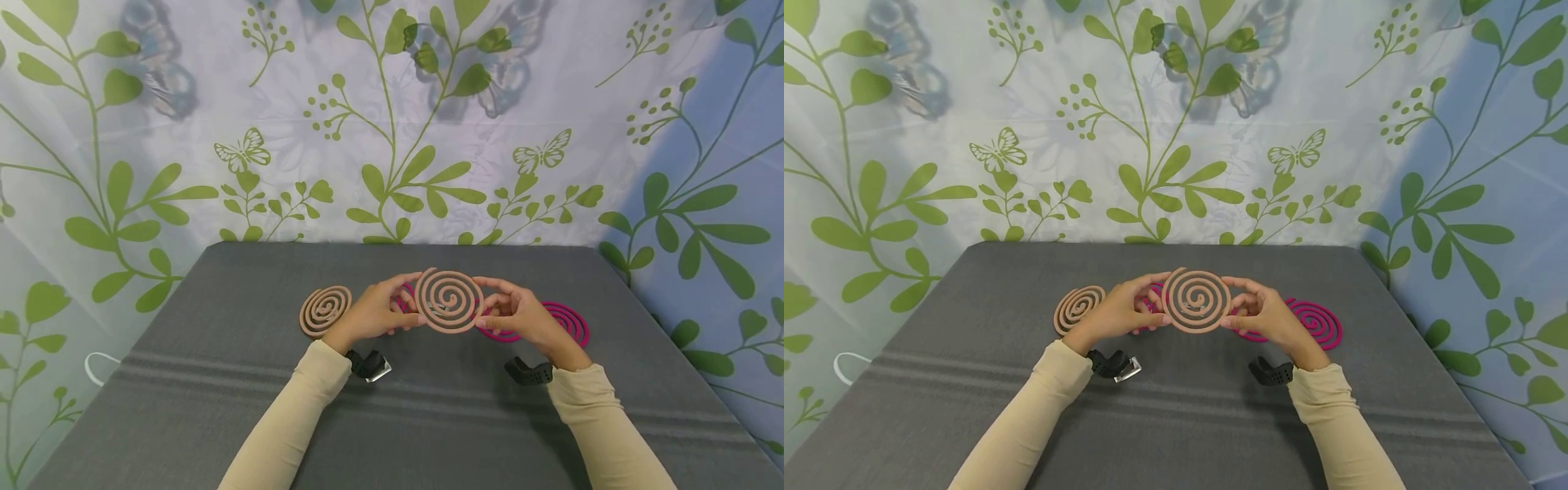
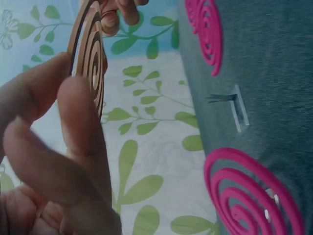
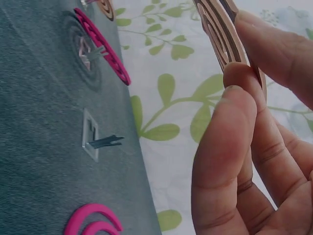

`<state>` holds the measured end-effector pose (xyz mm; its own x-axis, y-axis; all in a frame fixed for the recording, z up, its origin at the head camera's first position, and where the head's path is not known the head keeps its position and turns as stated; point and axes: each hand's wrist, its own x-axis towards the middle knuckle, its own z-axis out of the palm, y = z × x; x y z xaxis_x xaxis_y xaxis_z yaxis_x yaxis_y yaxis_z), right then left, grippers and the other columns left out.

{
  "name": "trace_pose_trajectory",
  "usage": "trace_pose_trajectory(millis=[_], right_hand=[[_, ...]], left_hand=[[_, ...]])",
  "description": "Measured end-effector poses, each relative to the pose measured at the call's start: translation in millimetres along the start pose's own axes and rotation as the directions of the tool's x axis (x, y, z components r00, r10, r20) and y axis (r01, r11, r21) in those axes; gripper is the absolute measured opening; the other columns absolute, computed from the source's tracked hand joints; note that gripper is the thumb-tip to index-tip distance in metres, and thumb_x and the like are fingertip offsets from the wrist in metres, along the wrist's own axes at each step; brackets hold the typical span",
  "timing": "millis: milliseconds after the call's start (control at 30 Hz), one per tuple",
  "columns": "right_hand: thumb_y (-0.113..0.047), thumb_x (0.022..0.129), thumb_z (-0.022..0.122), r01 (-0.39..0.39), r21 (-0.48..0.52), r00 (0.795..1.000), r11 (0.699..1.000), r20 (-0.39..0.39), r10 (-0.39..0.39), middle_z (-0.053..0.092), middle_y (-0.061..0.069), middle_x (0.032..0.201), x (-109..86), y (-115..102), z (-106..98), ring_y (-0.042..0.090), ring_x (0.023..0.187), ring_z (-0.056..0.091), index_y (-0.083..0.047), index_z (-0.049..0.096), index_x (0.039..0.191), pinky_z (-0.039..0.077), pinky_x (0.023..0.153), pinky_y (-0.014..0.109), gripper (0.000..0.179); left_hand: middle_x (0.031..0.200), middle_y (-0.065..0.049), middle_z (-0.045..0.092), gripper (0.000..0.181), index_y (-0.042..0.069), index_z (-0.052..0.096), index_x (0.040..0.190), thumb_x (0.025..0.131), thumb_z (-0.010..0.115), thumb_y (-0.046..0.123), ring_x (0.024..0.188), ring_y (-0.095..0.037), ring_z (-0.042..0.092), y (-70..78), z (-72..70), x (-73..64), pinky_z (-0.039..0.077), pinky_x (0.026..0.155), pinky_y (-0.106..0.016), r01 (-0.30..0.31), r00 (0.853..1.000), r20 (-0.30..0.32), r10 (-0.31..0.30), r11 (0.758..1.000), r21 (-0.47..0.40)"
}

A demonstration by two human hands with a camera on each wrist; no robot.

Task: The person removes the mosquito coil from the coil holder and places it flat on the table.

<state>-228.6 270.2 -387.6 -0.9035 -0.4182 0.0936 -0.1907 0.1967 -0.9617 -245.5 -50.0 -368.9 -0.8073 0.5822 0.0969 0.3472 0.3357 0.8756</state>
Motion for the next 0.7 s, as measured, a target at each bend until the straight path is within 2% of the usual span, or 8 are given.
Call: trace_pose_trajectory(millis=[200,267,433,533,633,700], right_hand=[[-0.001,0.096,0.080,0.000,0.008,0.999,1.000,0.034,0.000,0.078,0.002,0.100,-1.7,5,5,0.015,0.074,0.065,0.010,0.038,0.161,0.058,0.067,0.030,0.078],[0.000,0.096,0.081,0.004,0.015,0.999,1.000,0.043,-0.004,0.078,0.004,0.100,-2.1,7,6,0.015,0.075,0.066,0.011,0.038,0.160,0.057,0.066,0.030,0.077],[-0.002,0.095,0.082,0.016,0.027,0.998,1.000,0.067,-0.018,0.077,0.006,0.099,-3.5,10,9,0.015,0.074,0.065,0.013,0.038,0.158,0.056,0.066,0.028,0.079],[-0.001,0.094,0.083,0.018,0.029,0.996,0.999,0.083,-0.020,0.078,0.006,0.099,-4.3,13,11,0.015,0.073,0.065,0.015,0.037,0.158,0.057,0.066,0.028,0.079],[-0.001,0.094,0.083,0.010,0.039,0.995,0.999,0.100,-0.014,0.077,0.007,0.099,-5.0,18,12,0.016,0.072,0.065,0.015,0.037,0.158,0.057,0.065,0.029,0.080],[0.000,0.094,0.083,0.006,0.046,0.994,0.999,0.113,-0.011,0.077,0.010,0.099,-5.4,20,13,0.018,0.071,0.065,0.015,0.037,0.158,0.057,0.065,0.029,0.080]], left_hand=[[0.101,-0.004,0.070,0.076,0.006,0.050,0.160,0.094,0.087,0.014,0.071,-0.019,0.071,-4.3,2.5,-7.4,0.054,0.054,-0.028,0.013,1.000,-0.020,-0.012,0.999,0.037],[0.101,-0.004,0.070,0.077,0.006,0.051,0.160,0.093,0.088,0.014,0.072,-0.023,0.072,-5.5,3.4,-9.4,0.053,0.053,-0.027,0.021,1.000,-0.021,-0.020,0.999,0.040],[0.101,-0.003,0.071,0.076,0.003,0.050,0.160,0.094,0.087,0.013,0.078,-0.045,0.071,-8.4,4.7,-15.7,0.051,0.052,-0.026,0.040,0.999,-0.002,-0.040,0.999,0.031],[0.101,-0.002,0.072,0.076,0.002,0.049,0.160,0.095,0.086,0.014,0.070,-0.035,0.069,-10.5,5.7,-19.3,0.049,0.052,-0.025,0.045,0.999,0.011,-0.045,0.998,0.042],[0.100,-0.001,0.073,0.076,0.001,0.049,0.160,0.096,0.086,0.014,0.060,-0.015,0.062,-13.0,8.0,-21.1,0.048,0.051,-0.024,0.051,0.998,0.019,-0.052,0.997,0.055],[0.099,0.000,0.073,0.077,0.000,0.048,0.161,0.095,0.086,0.014,0.057,-0.008,0.057,-14.8,10.0,-22.1,0.047,0.050,-0.023,0.058,0.998,0.024,-0.060,0.996,0.065]])
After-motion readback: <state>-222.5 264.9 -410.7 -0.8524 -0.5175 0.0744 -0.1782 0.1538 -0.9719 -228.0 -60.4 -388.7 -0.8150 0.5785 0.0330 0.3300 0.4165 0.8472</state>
